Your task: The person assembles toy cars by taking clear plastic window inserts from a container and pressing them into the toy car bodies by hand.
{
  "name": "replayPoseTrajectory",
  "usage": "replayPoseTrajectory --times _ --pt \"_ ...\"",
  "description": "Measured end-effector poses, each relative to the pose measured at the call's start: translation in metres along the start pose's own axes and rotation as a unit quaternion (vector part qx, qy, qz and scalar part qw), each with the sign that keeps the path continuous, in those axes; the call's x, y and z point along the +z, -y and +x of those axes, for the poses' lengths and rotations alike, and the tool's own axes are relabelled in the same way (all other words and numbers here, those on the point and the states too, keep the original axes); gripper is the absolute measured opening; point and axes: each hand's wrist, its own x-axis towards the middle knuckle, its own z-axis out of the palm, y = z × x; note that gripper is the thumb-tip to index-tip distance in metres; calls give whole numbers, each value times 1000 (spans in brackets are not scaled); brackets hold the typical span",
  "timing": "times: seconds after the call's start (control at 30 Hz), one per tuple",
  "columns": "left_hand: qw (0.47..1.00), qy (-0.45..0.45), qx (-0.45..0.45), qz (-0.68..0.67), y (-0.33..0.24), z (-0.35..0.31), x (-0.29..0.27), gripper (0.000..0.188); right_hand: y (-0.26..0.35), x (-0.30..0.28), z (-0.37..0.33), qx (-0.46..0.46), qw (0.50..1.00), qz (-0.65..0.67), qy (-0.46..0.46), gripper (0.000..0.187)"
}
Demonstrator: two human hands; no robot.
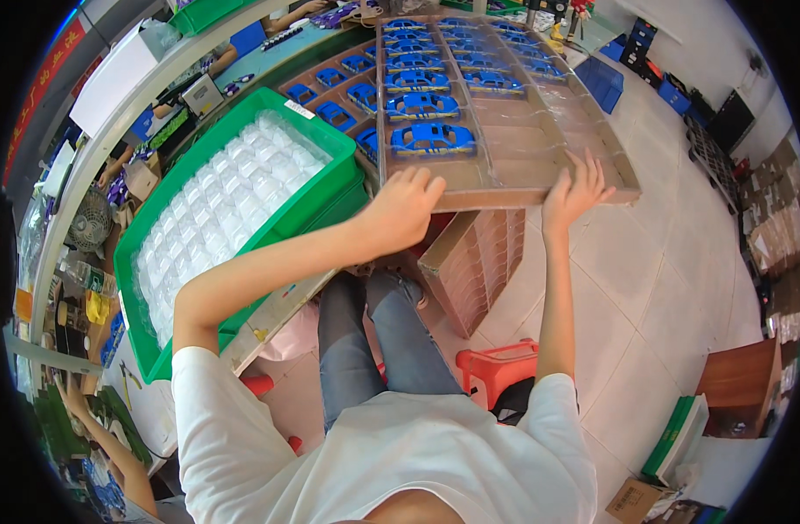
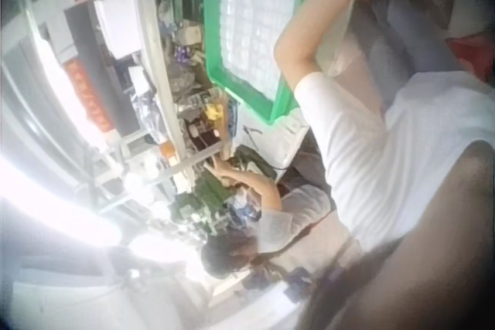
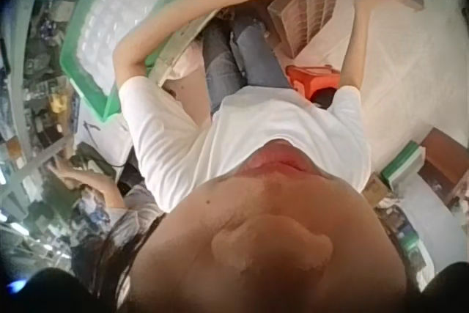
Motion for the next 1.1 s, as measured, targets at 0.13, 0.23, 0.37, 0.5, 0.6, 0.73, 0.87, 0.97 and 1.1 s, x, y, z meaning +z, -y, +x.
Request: replayPoseTrajectory --times 0.13,0.23,0.37,0.5,0.6,0.73,0.87,0.97,1.1 --pt "999 33 -13 23 -38 -28 -6 31 7 -19 -18 -5 991 104 -82 32" --pt "999 49 9 23 -66 -30 -4 31 -3 -30 -14 0 983 165 -80 31" --pt "999 28 30 9 -85 -19 6 29 -24 -17 -1 0 974 221 -50 34" --pt "999 48 19 9 -76 -2 11 28 -37 19 20 -30 968 248 -17 36" --pt "998 53 11 23 -60 0 9 39 -32 47 30 -48 971 234 6 36" --pt "996 77 18 42 -46 -10 -5 51 -33 62 49 -99 969 213 82 41" --pt "1000 -6 -2 -1 -36 -39 -41 45 27 47 38 -99 953 258 121 34" --pt "990 -3 -141 22 -1 -60 -84 28 95 26 34 -162 917 294 218 24" --pt "954 -61 -287 59 100 -128 -114 18 140 33 15 -196 898 241 313 25"
